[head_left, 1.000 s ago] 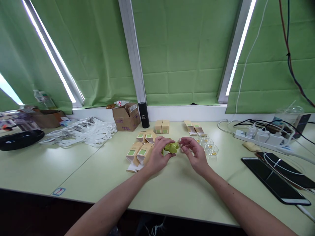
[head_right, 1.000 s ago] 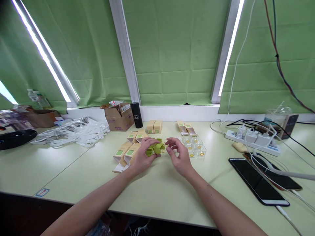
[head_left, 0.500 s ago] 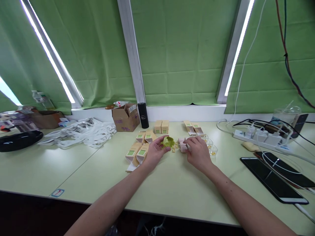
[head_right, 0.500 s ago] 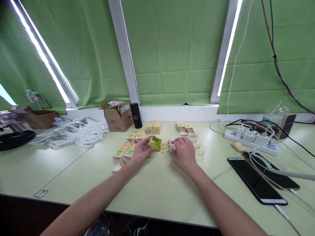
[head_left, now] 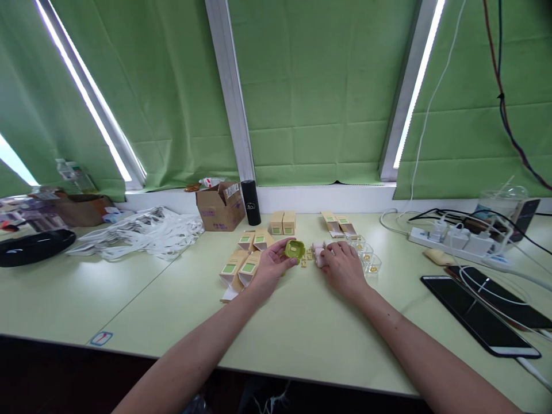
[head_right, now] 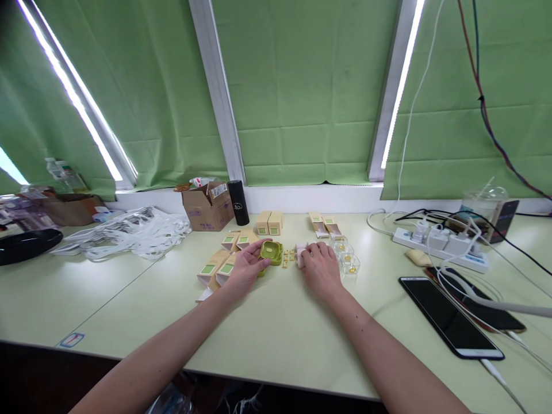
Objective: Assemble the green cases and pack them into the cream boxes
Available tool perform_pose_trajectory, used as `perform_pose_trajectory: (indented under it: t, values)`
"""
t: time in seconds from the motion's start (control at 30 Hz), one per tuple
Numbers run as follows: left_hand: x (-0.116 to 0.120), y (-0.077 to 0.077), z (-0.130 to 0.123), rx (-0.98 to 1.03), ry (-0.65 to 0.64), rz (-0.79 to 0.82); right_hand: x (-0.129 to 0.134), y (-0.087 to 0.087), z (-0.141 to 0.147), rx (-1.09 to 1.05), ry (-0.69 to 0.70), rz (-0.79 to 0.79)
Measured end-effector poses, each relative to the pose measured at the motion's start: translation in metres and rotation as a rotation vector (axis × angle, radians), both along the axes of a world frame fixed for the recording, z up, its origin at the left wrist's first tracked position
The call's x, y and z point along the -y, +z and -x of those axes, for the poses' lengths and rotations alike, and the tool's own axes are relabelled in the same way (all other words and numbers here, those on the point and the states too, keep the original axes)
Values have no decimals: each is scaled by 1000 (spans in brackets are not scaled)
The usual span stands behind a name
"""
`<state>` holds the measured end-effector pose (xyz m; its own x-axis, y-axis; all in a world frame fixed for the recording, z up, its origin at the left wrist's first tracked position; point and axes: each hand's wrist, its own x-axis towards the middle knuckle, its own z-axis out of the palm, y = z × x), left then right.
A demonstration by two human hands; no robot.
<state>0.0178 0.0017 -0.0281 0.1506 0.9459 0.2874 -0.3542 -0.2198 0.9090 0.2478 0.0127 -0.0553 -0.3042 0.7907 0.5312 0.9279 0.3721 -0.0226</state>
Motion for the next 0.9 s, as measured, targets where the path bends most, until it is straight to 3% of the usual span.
perform_pose_trajectory:
  t: [0.23,0.4,0.63,0.77,0.9]
  values:
    - [2,2,0,14,12,5,0,-1,0,-107,39,-14]
    - [-1,-1,1,20,41,-12,0,2,5,-646,186,11]
    - [-2,-1,3,0,87,-4,3,6,14,-1441,511,459]
    - [0,2,2,-30,100,-6,9,10,17,-1628,626,595]
    - [0,3,2,-64,116,-3,14,15,16,-1659,693,647]
